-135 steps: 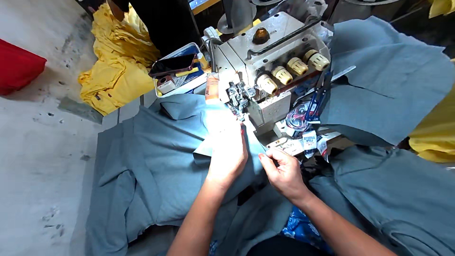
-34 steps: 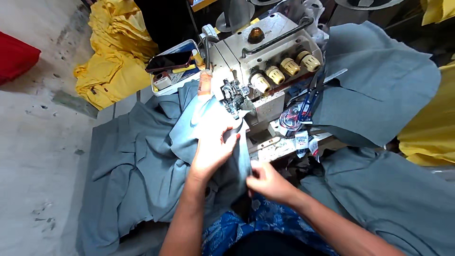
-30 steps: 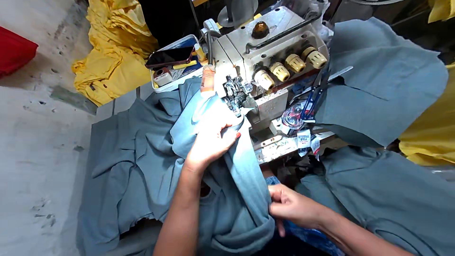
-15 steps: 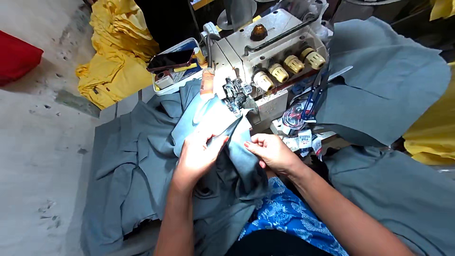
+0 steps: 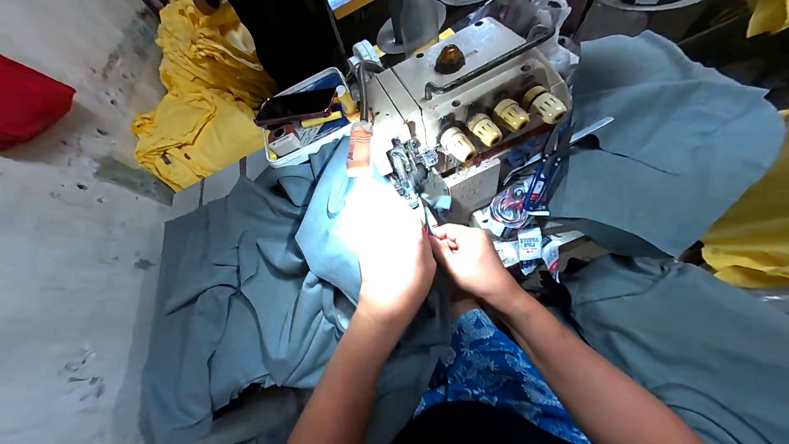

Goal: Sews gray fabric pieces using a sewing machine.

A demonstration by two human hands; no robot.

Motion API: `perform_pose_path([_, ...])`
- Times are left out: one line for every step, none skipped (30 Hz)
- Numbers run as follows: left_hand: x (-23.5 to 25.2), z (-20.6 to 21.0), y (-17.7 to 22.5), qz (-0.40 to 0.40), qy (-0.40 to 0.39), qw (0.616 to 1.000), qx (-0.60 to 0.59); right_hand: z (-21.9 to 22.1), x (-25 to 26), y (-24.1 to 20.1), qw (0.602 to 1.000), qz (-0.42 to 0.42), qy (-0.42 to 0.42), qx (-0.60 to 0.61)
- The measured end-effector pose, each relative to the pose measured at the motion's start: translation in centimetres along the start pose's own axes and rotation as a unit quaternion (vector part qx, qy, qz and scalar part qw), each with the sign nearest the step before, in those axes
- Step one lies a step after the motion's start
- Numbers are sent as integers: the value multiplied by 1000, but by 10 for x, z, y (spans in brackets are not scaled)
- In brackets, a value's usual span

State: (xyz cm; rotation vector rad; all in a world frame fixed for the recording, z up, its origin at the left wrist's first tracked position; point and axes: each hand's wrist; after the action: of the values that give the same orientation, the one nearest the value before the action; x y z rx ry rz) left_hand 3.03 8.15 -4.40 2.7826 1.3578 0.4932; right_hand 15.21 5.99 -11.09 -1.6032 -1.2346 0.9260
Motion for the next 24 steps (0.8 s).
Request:
perform_pose_path([3, 3, -4, 1, 8, 1000, -2, 0, 2, -1, 1000, 7, -6, 2])
perform_pose_path([5, 6, -6, 2, 17, 1000, -3, 0, 2, 0, 1000, 6, -9, 5])
perform_pose_path([3, 7, -7, 3, 23, 1000, -4, 0, 2, 3, 1000, -1, -12, 10])
perform_pose_path([-2, 6, -5, 3, 25, 1000, 1, 0, 0, 7, 1000, -6, -21, 19])
perform_pose_path([-11, 5, 0, 2, 24, 1000, 11, -2, -3, 11, 999, -4, -37, 29])
perform_pose_path([-24, 5, 5, 11, 37, 999, 24, -5, -8, 16, 998, 5, -58, 39])
perform_pose_path([-38, 6, 8, 33, 59, 997, 34, -10, -15, 20, 995, 18, -81, 49])
perform_pose_path([-51, 9, 9, 61, 82, 994, 35, -14, -22, 24, 993, 30, -103, 57])
perform_pose_path([-62, 14, 8, 92, 103, 990, 27, -18, -29, 29, 990, 39, -118, 65])
perform_pose_path([-72, 20, 6, 124, 119, 985, 13, -22, -36, 33, 987, 49, -132, 74])
perform_pose_path([-79, 27, 1, 153, 130, 980, -9, -25, -43, 36, 984, 58, -144, 85])
perform_pose_path([-83, 35, -4, 175, 140, 974, -34, -28, -49, 38, 981, 67, -156, 94])
perform_pose_path([-86, 43, -10, 190, 149, 969, -55, -30, -53, 40, 978, 75, -168, 102])
perform_pose_path([-88, 49, -14, 197, 154, 965, -73, -32, -57, 42, 975, 82, -179, 108])
perform_pose_path([-89, 52, -18, 203, 157, 963, -88, -34, -59, 43, 972, 88, -188, 109])
perform_pose_path([-89, 55, -21, 208, 159, 960, -100, -35, -61, 44, 970, 95, -195, 111])
perform_pose_path([-89, 55, -23, 215, 161, 957, -112, -35, -63, 44, 968, 102, -199, 114])
perform_pose_path([-90, 55, -23, 227, 164, 952, -126, -36, -64, 43, 967, 108, -201, 115])
perform_pose_path([-90, 52, -20, 241, 166, 946, -137, -37, -65, 41, 966, 111, -202, 117])
perform_pose_path([-91, 48, -15, 257, 167, 941, -142, -38, -66, 40, 965, 112, -203, 120])
perform_pose_path([-92, 45, -10, 272, 165, 937, -141, -38, -67, 37, 965, 114, -203, 122])
perform_pose_path([-92, 43, -7, 286, 160, 935, -135, -39, -68, 35, 964, 114, -205, 129])
perform_pose_path([-92, 44, -5, 297, 154, 934, -127, -39, -69, 34, 961, 116, -208, 144])
perform_pose_path([-90, 46, -6, 304, 148, 933, -121, -40, -70, 32, 956, 120, -212, 165])
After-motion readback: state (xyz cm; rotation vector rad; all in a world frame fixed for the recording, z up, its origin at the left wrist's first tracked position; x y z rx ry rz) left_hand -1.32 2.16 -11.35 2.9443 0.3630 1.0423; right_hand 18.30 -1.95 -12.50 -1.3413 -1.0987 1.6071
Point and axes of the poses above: each hand's wrist, its own x-axis towards the middle knuckle, its own z-axis out of the palm, y = z × x, and after that the axes turned 12 degrees about z, right-handed
